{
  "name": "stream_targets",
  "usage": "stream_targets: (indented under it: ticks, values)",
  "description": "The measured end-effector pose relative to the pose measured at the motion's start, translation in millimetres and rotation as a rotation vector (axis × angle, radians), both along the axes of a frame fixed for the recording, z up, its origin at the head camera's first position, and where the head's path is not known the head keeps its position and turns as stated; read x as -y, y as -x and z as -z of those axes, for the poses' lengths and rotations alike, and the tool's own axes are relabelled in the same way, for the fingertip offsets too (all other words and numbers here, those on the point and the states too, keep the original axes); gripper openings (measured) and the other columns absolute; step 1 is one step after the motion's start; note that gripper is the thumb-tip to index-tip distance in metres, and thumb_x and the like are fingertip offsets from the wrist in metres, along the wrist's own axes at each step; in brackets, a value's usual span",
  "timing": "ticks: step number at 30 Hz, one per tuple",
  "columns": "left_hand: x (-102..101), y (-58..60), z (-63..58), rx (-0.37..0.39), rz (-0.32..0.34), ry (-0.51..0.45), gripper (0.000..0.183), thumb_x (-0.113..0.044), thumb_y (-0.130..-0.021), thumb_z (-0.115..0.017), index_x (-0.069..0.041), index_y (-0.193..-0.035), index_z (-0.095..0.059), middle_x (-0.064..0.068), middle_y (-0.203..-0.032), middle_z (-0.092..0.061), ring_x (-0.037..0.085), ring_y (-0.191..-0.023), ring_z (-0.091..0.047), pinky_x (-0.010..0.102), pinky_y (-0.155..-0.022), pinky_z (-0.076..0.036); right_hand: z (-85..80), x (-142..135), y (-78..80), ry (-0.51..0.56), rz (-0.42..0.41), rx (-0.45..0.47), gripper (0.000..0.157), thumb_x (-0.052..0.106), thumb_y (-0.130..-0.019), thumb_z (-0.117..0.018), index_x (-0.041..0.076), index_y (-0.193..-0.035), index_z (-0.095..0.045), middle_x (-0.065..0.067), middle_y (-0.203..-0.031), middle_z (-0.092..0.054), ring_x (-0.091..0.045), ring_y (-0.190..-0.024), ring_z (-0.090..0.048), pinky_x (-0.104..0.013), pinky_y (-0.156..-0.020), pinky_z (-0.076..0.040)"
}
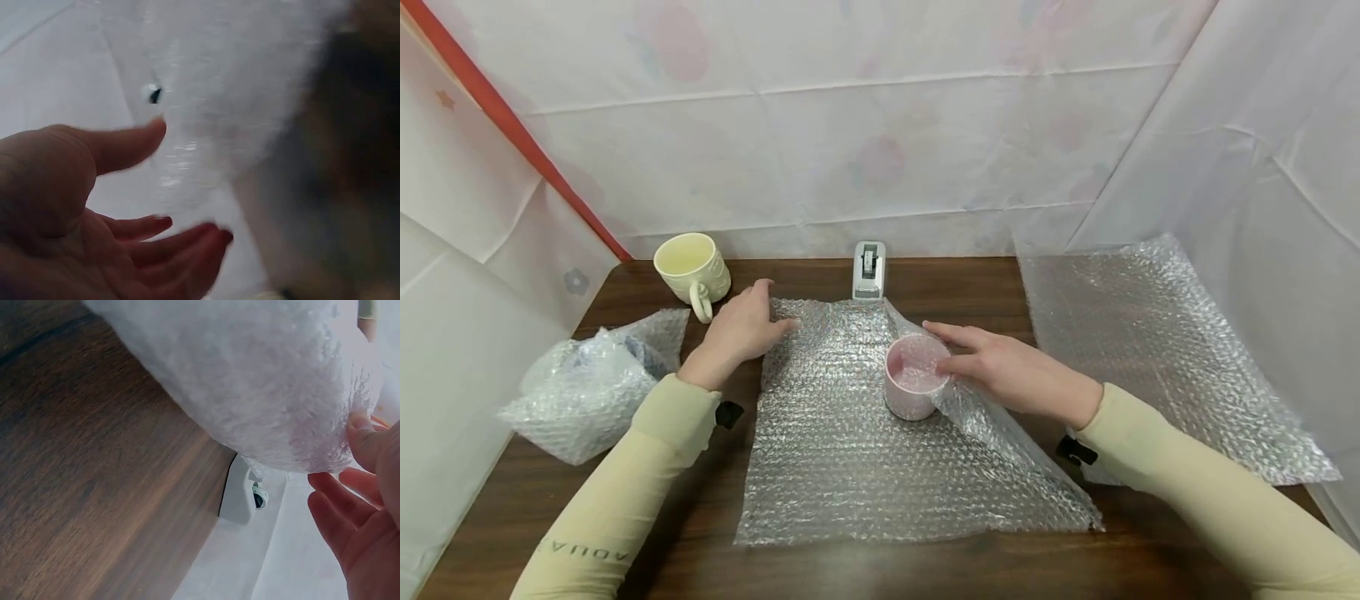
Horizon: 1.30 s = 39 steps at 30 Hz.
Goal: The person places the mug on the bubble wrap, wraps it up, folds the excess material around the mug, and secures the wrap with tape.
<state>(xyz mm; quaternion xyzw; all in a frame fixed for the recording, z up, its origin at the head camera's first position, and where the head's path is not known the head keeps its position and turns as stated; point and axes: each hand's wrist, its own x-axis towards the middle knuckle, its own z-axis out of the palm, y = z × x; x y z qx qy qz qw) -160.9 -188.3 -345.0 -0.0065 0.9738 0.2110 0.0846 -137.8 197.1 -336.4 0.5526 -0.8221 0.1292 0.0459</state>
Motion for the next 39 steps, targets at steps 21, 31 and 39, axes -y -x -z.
stream_targets:
  ticks: [21,31,39]
  values:
    - [-21,-11.1,-28.1,-0.17,-0.029,-0.778,0.025,-0.024,-0.09,-0.077,-0.003,-0.103,-0.074,0.0,-0.09,-0.074,0.012,-0.083,-0.069,0.025,-0.072,-0.052,-3.3,1,5.2,0.002,0.045,0.172,0.02,0.003,-0.091,-0.071,0.015,-0.106,-0.075,-0.005,-0.154,-0.043,-0.021,-0.126,-0.052,-0.037,-0.095,-0.05]
    - [-63,-26.8,-35.6,-0.22,0.191,-1.024,0.013,-0.007,-0.089,-0.075,0.001,-0.099,-0.074,0.006,-0.092,-0.075,0.017,-0.082,-0.069,0.027,-0.069,-0.054,-6.6,3,5.8,-0.011,0.041,0.163,0.017,0.003,-0.09,-0.072,0.015,-0.102,-0.075,-0.006,-0.151,-0.046,-0.021,-0.124,-0.054,-0.035,-0.097,-0.049]
    - [-108,-36.8,-27.2,-0.115,0.32,-1.074,0.015,-0.006,-0.091,-0.071,0.002,-0.103,-0.074,0.01,-0.092,-0.074,0.018,-0.075,-0.065,0.029,-0.063,-0.053,-4.5,3,6.8,0.014,0.012,0.163,0.021,0.003,-0.092,-0.07,0.014,-0.109,-0.075,-0.01,-0.15,-0.047,-0.027,-0.124,-0.054,-0.038,-0.095,-0.05]
